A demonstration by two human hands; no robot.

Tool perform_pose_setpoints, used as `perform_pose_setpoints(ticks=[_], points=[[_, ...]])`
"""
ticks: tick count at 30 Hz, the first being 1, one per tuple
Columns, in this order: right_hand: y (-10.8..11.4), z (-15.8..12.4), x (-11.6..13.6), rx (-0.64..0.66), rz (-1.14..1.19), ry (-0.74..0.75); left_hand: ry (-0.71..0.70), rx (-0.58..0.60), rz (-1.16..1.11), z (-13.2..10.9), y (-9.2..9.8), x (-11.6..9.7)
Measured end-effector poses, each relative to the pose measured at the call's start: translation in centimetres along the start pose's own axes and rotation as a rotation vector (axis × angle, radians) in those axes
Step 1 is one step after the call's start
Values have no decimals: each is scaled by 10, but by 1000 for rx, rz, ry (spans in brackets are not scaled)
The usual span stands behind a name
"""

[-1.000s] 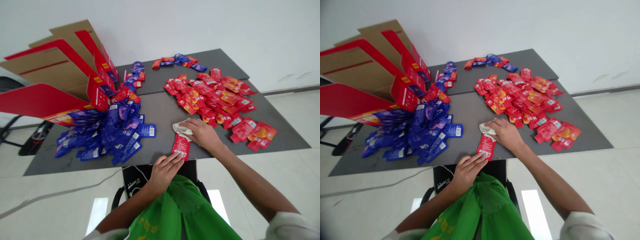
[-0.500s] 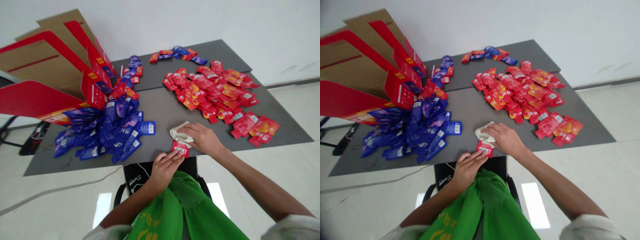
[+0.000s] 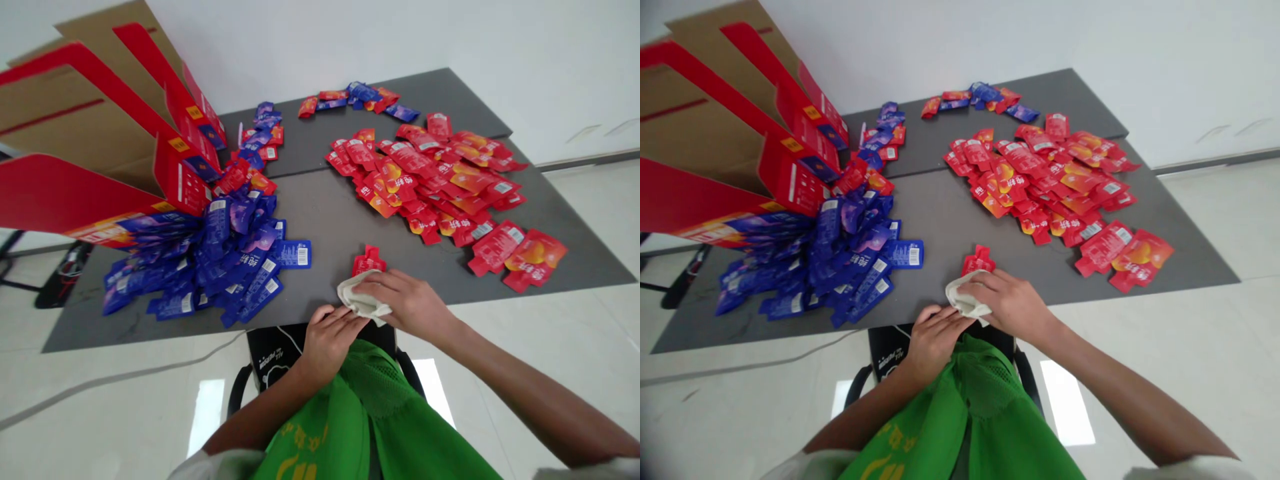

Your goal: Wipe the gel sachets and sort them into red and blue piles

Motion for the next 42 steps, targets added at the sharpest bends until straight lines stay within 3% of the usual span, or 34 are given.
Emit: perform_pose_setpoints(ticks=[4,7,9,12,15,17,21,26,30,34,37,42], points=[[0,24,-52,-36,-109,-94,-15,28,-2,-1,-1,0],[16,40,-80,-77,-215,-185,-8,35,-4,-1,-1,1],[33,41,-77,-178,-223,-223,-11,16,-14,-1,0,1],[50,26,-47,-279,-138,-193,-10,11,-25,-1,-1,2],[36,9,-5,-139,-49,-39,9,30,-14,-2,-3,3],[19,1,9,-47,-10,22,17,22,-17,-1,-2,2],[-5,9,-10,-19,-15,-23,-8,-13,-36,3,3,0],[-1,44,-64,-45,-151,-152,-12,14,-18,5,4,-2],[27,48,-80,-246,-183,-280,-6,10,-30,15,13,-7],[51,15,-69,-531,-39,-413,93,-41,-41,44,27,1],[51,-17,-62,-662,30,-537,168,-41,70,71,22,15],[27,-59,-62,-771,153,-778,298,47,268,105,-4,33]])
Point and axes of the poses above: each hand's wrist, its own z-axis towards the middle knuckle, its own y-axis out of the back of the hand, x = y × z, the point moved 6 cm from there along z, towards the middle knuckle, and after that the axes turned 2 degrees about -x, right-handed, at the moved point
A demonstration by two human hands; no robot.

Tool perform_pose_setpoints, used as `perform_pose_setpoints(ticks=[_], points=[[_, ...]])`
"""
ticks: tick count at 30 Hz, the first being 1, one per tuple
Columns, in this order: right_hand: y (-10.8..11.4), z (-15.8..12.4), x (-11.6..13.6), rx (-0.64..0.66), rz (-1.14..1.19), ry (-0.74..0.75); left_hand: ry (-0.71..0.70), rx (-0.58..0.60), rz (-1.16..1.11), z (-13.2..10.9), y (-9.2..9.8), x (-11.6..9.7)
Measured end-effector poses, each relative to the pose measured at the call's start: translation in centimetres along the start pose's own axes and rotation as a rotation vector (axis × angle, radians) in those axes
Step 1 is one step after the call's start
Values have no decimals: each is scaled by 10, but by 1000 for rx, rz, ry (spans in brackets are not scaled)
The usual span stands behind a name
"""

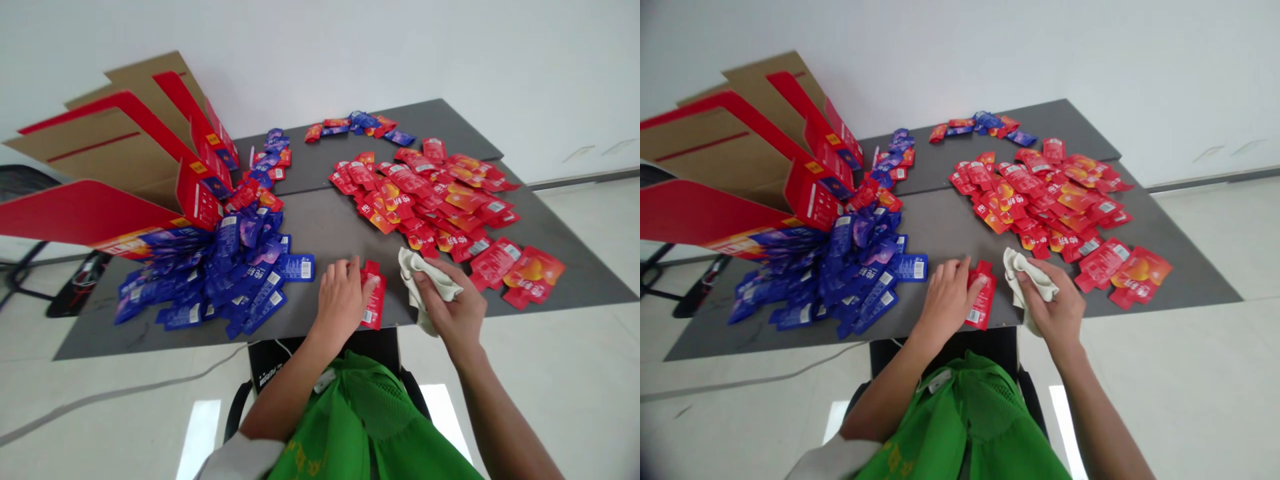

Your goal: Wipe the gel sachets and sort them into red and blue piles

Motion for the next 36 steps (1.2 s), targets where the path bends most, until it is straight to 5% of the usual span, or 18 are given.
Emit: perform_pose_setpoints(ticks=[6,10,15,18,23,30,36], points=[[3,-13,-22,-92,70,-142,94,329,41,21,-11,-8],[1,-12,-25,-84,42,-157,127,400,-180,28,-18,-2],[2,-12,-25,-92,9,-177,112,370,-475,35,-16,6],[2,-11,-24,-102,3,-178,70,200,-657,38,6,6],[3,-11,-22,-112,9,-177,-241,-50,-690,22,48,-2],[0,-8,-22,-71,14,-165,-376,246,-342,-29,33,-1],[6,10,-13,37,24,-122,-381,127,-204,-67,26,-12]])
Point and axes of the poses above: each hand's wrist, its own z-axis towards the middle knuckle, its own y-axis out of the back of the hand, x = y × z, the point moved 6 cm from there along z, towards the middle knuckle, and after that the axes turned 2 degrees about -x, right-handed, at the moved point
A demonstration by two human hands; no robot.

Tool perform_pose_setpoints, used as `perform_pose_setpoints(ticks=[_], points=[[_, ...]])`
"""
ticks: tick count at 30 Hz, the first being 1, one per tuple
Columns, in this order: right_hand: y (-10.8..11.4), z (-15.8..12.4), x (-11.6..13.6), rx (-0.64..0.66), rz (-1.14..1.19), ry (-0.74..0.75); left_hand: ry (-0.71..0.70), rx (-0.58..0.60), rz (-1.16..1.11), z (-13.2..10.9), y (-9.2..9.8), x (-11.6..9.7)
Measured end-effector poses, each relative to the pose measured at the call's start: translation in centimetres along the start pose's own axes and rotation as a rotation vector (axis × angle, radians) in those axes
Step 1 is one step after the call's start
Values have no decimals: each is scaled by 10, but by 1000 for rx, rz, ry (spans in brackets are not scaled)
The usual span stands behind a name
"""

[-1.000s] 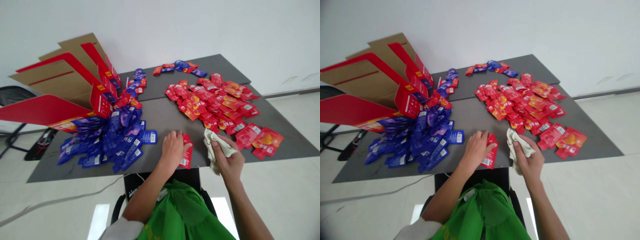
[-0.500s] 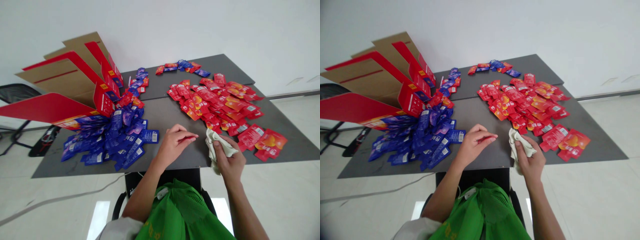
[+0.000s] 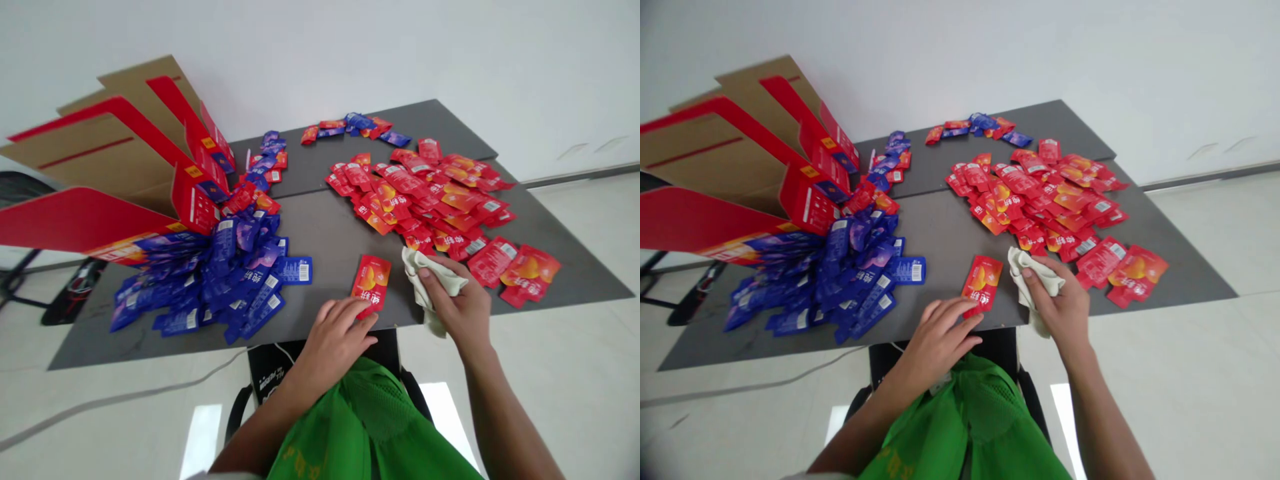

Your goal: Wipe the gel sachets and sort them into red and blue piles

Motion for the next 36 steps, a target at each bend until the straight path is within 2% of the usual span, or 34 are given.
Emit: perform_pose_setpoints(ticks=[2,4,7,9,11,14,18,21,23,24,28,30,32,36], points=[[3,6,19,10,-14,140,-38,-40,27,-7,-9,-7],[-3,5,43,90,-17,371,-61,-72,42,-13,-19,-11],[-30,-12,68,398,-78,719,-67,-95,53,-19,-29,-10],[-50,-23,69,585,-163,828,-68,-96,59,-22,-33,-8],[-66,-23,63,659,-223,860,-69,-96,65,-23,-35,-6],[-81,-3,53,645,-291,860,-64,-95,70,-24,-36,-5],[-90,43,47,556,-391,786,-39,-80,62,-26,-38,-4],[-77,57,55,408,-403,729,-30,-91,44,-28,-38,-4],[-64,45,65,346,-354,718,-23,-98,31,-28,-38,-4],[-60,33,70,364,-322,741,-20,-99,25,-28,-38,-4],[-62,-28,77,655,-263,901,-6,-109,6,-26,-37,-4],[-68,-33,68,707,-265,894,-2,-108,1,-26,-37,-4],[-77,-16,57,666,-295,853,-6,-100,-7,-26,-37,-3],[-86,38,45,520,-399,761,8,-84,-21,-24,-34,-2]])
Point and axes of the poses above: each hand's wrist, its own z-axis towards the middle knuckle, its own y-axis out of the back of the hand, x = y × z, the point moved 6 cm from there along z, towards the middle knuckle, and after that the axes turned 2 degrees about -x, right-handed, at the moved point
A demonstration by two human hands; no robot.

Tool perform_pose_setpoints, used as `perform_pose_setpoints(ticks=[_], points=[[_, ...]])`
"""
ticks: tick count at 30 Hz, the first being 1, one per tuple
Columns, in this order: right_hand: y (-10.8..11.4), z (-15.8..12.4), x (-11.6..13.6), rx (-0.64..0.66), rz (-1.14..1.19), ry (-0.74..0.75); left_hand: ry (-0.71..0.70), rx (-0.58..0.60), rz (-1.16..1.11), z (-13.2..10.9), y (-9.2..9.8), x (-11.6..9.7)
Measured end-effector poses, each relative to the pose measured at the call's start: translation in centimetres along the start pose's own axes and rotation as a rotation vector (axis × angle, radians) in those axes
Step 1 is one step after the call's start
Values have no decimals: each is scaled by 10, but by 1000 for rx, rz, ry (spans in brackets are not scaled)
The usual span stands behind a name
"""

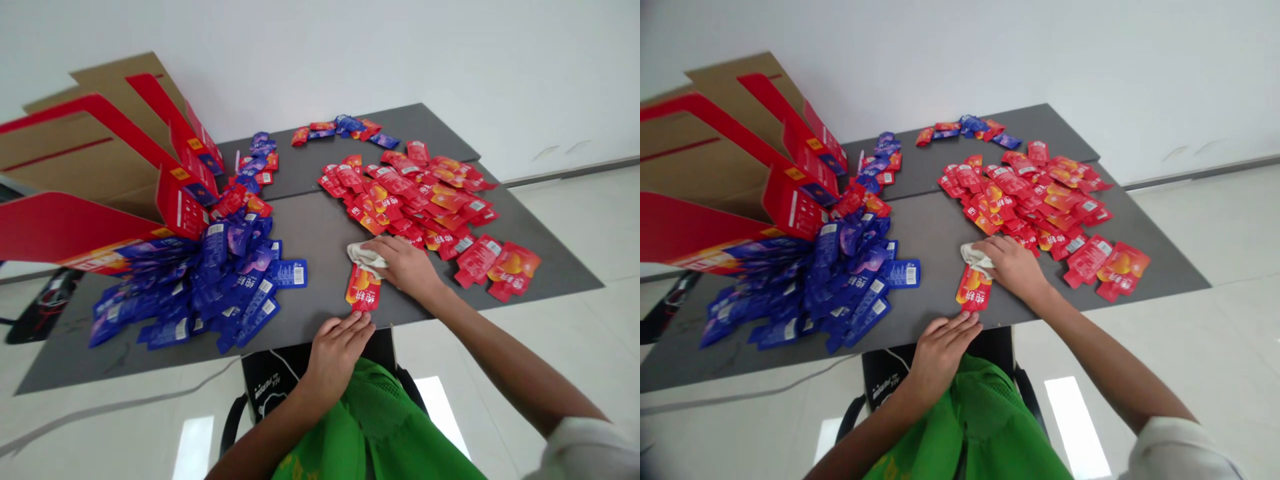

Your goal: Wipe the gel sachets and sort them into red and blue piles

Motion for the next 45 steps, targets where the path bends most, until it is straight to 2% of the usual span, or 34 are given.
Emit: perform_pose_setpoints(ticks=[2,5,8,13,18,22,24,27,29,32,36,38,42,45], points=[[12,6,-10,-93,-18,-69,20,-1,-33,6,5,0],[33,-9,-5,-274,62,-172,83,-61,-97,21,16,1],[42,-44,6,-391,190,-306,172,-121,-38,39,20,3],[33,-108,8,-511,312,-602,318,-76,197,61,0,8],[18,-138,-2,-584,395,-767,395,14,269,84,-7,12],[13,-139,-6,-590,413,-793,444,103,282,106,4,12],[13,-138,-7,-589,408,-796,480,195,264,115,10,11],[13,-137,-9,-587,405,-799,537,339,233,121,19,13],[12,-137,-9,-581,408,-788,557,376,207,122,25,18],[13,-137,-10,-572,397,-768,545,350,117,124,35,29],[16,-135,-9,-590,396,-737,582,279,-193,140,49,54],[17,-133,-8,-594,409,-730,628,156,-320,161,63,71],[16,-132,-9,-588,437,-722,656,-80,-430,221,85,102],[12,-134,-12,-600,440,-695,629,-122,-442,268,91,113]])
Point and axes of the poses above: each hand's wrist, its own z-axis towards the middle knuckle, its own y-axis out of the back of the hand, x = y × z, the point moved 6 cm from there along z, towards the middle knuckle, and after that the axes turned 2 degrees about -x, right-handed, at the moved point
